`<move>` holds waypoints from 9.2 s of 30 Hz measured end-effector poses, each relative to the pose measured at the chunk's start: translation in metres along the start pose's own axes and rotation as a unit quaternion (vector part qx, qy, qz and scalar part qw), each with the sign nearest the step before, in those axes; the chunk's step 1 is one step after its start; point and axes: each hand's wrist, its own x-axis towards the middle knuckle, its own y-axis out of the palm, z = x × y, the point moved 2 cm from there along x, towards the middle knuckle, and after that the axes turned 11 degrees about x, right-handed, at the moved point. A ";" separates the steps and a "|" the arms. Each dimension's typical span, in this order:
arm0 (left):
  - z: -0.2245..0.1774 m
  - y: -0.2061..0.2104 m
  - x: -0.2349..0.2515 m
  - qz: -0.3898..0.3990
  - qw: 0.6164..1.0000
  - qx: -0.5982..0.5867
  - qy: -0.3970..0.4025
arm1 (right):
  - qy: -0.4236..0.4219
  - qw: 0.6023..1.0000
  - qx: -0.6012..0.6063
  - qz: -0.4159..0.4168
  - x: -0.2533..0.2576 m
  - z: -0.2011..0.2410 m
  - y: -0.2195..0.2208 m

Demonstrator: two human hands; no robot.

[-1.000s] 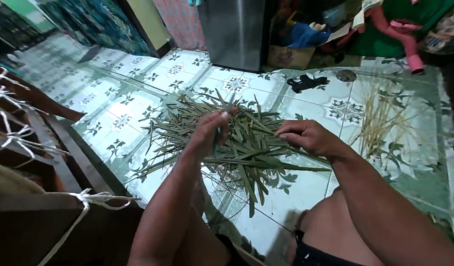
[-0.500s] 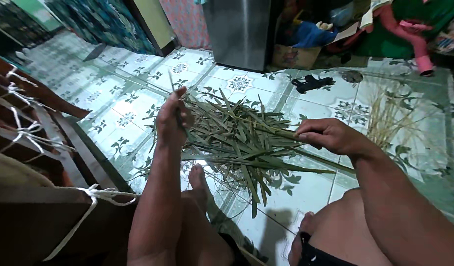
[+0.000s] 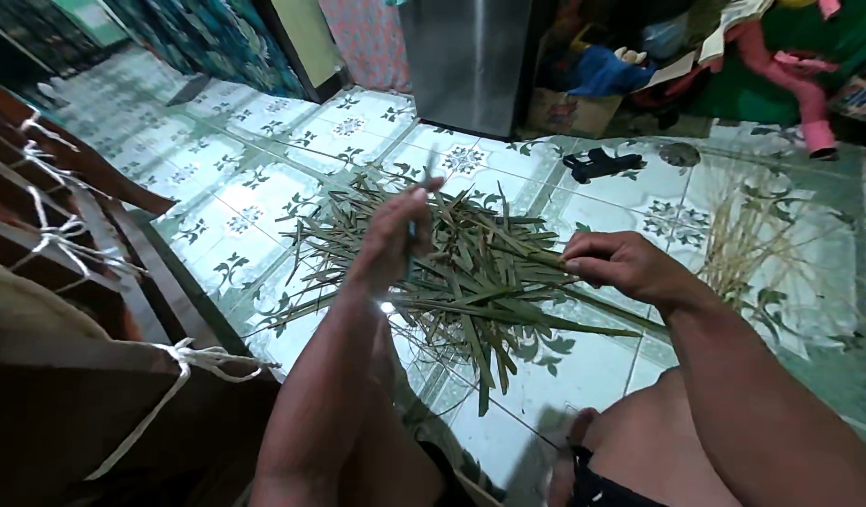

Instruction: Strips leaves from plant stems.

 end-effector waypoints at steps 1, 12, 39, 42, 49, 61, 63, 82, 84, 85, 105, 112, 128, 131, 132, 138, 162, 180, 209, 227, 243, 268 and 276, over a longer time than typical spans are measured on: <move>0.000 -0.010 0.000 -0.015 0.999 -0.022 0.019 | -0.001 1.000 -0.003 0.004 -0.002 -0.001 -0.004; -0.008 -0.042 0.001 -0.095 0.993 -0.014 0.069 | 0.051 0.999 0.000 -0.003 -0.014 -0.005 -0.026; 0.036 0.059 0.021 0.006 0.995 0.060 -0.074 | 0.011 0.998 -0.016 -0.059 0.021 0.024 0.043; 0.033 0.056 0.024 -0.004 0.996 0.055 -0.066 | -0.003 0.997 -0.035 -0.064 0.018 0.025 0.042; 0.029 0.043 0.025 -0.037 0.997 0.050 -0.053 | -0.053 0.992 -0.091 -0.066 0.014 0.027 0.041; 0.010 -0.004 0.018 -0.105 0.994 0.023 0.023 | -0.010 0.997 -0.067 -0.022 -0.004 0.026 0.029; 0.012 -0.001 0.013 -0.080 0.997 0.009 0.021 | 0.001 0.998 -0.057 -0.019 -0.006 0.023 0.030; 0.013 0.009 0.012 -0.041 0.997 0.071 -0.008 | -0.010 0.996 -0.085 -0.026 -0.008 0.025 0.031; 0.012 0.008 0.012 -0.053 0.996 0.067 -0.006 | -0.022 0.996 -0.086 -0.029 -0.008 0.025 0.030; 0.011 0.007 0.012 -0.058 0.996 0.066 -0.008 | -0.027 0.995 -0.088 -0.031 -0.009 0.025 0.030; -0.003 -0.051 0.000 -0.149 0.987 0.040 0.046 | -0.017 0.996 -0.092 0.004 -0.035 0.015 0.007; -0.006 -0.075 -0.006 -0.176 0.981 0.036 0.075 | 0.007 0.996 -0.090 0.024 -0.055 0.009 -0.017; 0.008 -0.084 0.007 -0.210 0.977 0.013 0.045 | 0.107 0.973 -0.153 -0.139 -0.088 -0.005 -0.068; -0.002 -0.051 0.013 -0.167 0.983 0.032 0.066 | 0.123 0.971 -0.106 -0.175 -0.062 0.003 -0.046; -0.005 -0.040 0.014 -0.140 0.986 0.039 0.076 | 0.119 0.972 -0.089 -0.183 -0.053 0.003 -0.040; 0.017 0.049 0.012 0.084 0.975 0.201 -0.048 | 0.080 0.980 -0.044 -0.177 -0.011 0.004 -0.007; 0.048 0.085 0.024 0.100 0.988 0.075 -0.093 | 0.037 0.992 0.005 -0.123 0.017 0.019 0.033; 0.023 0.038 0.016 0.086 0.995 0.015 -0.050 | -0.041 0.995 -0.081 -0.045 0.004 0.019 0.018; 0.045 0.080 0.007 0.159 0.977 0.070 -0.121 | 0.007 0.995 -0.014 -0.103 0.017 0.024 0.050; 0.045 0.075 0.011 0.152 0.981 0.061 -0.109 | -0.073 0.989 -0.094 -0.087 0.016 0.022 0.042; 0.025 0.037 0.013 0.057 0.996 -0.003 -0.069 | -0.075 0.990 -0.100 -0.063 0.009 0.022 0.036; 0.012 0.018 0.007 0.040 0.998 0.016 -0.048 | -0.062 0.989 -0.134 -0.017 0.001 0.011 0.031; -0.003 -0.038 0.001 -0.054 0.997 -0.025 0.040 | -0.001 0.992 -0.124 -0.031 -0.008 0.010 0.011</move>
